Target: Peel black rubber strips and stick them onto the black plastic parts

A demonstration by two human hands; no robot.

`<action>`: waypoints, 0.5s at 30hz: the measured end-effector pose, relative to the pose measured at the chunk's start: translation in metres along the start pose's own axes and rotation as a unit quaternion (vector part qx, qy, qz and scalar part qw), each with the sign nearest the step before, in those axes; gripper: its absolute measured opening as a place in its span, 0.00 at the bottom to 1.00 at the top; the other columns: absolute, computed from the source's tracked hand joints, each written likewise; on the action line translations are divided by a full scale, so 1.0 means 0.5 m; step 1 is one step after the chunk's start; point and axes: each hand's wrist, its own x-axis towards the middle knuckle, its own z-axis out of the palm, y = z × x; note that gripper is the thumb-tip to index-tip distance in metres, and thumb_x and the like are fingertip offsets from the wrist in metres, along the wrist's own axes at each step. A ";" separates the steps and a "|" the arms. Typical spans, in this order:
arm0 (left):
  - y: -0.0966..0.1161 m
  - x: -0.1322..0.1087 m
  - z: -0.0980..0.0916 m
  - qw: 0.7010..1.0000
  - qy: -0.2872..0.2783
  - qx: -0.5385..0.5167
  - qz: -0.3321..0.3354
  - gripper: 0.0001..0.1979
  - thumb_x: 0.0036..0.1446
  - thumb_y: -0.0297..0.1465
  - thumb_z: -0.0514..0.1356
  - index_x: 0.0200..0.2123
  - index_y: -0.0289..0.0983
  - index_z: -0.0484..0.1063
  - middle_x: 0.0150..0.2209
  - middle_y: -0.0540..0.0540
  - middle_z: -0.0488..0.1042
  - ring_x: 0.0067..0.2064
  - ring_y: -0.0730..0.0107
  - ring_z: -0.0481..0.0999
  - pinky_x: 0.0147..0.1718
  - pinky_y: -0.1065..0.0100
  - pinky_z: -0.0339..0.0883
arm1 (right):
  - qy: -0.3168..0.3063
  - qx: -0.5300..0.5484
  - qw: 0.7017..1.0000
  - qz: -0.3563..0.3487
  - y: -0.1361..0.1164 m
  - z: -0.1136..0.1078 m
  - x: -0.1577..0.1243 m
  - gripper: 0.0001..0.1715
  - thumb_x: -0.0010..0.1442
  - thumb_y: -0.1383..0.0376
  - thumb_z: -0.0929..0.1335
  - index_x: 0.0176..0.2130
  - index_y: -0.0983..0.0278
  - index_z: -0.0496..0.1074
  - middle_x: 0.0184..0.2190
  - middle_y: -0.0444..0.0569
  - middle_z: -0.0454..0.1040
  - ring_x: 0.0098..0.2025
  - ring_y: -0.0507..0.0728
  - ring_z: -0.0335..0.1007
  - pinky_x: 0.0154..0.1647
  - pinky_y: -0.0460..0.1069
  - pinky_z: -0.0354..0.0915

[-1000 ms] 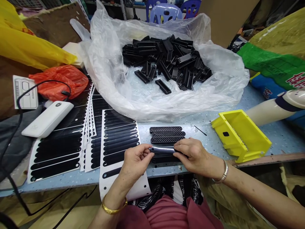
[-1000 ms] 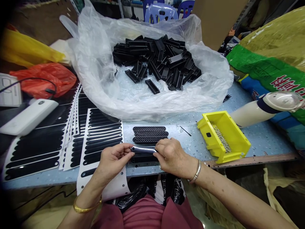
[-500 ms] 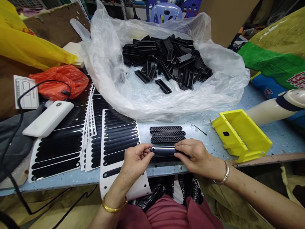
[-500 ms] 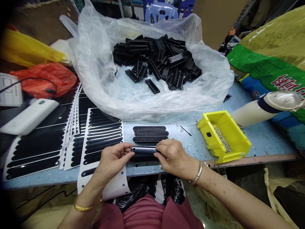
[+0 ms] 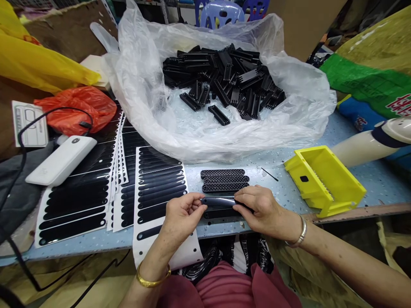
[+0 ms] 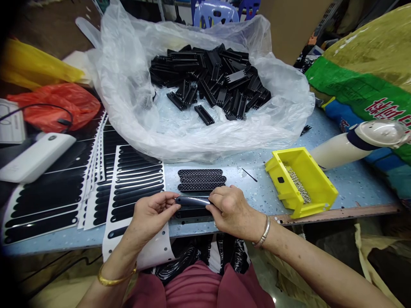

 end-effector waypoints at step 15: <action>0.036 0.013 -0.012 0.995 -0.047 -0.058 -0.068 0.11 0.46 0.33 0.65 0.33 0.33 0.80 0.19 0.49 0.73 0.19 0.74 0.71 0.17 0.76 0.64 | -0.001 0.020 0.999 0.028 -0.001 0.006 0.001 0.07 0.61 0.69 0.67 0.33 0.66 0.76 0.28 0.52 0.75 0.32 0.56 0.72 0.35 0.48 0.67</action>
